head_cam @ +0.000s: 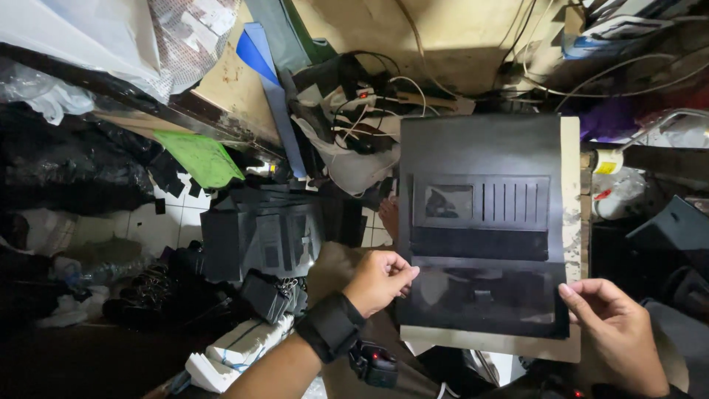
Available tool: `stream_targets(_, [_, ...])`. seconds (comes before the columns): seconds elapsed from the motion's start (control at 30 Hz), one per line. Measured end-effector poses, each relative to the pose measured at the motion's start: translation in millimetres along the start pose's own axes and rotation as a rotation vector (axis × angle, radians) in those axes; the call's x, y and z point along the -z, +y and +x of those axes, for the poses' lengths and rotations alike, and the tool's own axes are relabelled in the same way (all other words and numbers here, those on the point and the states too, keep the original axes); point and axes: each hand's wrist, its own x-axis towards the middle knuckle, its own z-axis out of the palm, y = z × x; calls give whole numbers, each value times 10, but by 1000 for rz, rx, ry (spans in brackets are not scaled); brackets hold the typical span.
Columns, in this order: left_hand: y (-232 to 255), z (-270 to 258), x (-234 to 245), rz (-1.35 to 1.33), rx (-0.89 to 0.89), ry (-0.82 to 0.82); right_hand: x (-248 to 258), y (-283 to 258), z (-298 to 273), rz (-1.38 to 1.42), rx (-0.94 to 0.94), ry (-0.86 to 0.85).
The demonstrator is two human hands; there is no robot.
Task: Assembling leather components by applying adhesive, cutting with scissors, and aligning pieces on a workbench.
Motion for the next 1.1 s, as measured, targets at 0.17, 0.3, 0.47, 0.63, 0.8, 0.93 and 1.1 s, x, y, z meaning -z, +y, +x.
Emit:
stream_targets(0.17, [122,10,11,204,-71,18,28,163,118,17,28,-32])
stream_targets(0.3, [96,94,9,323,-149,66,7,213,185,-87,59,-4])
stream_targets(0.47, [160,127,27,369,-111,78,-80,79,194,-180,79,23])
stream_targets(0.63, [149,165,14,395,-91,90,-65,210,275,-204,103,-6])
stream_targets(0.8, [188,166,-4,408,-64,118,-131,74,233,-255,96,8])
stream_targets(0.93, [204,177,5,492,-126,126,-156,42,215,-185,100,21])
stream_targets(1.1, [3,245,13,493,-215,124,-169,-79,155,-382,115,70])
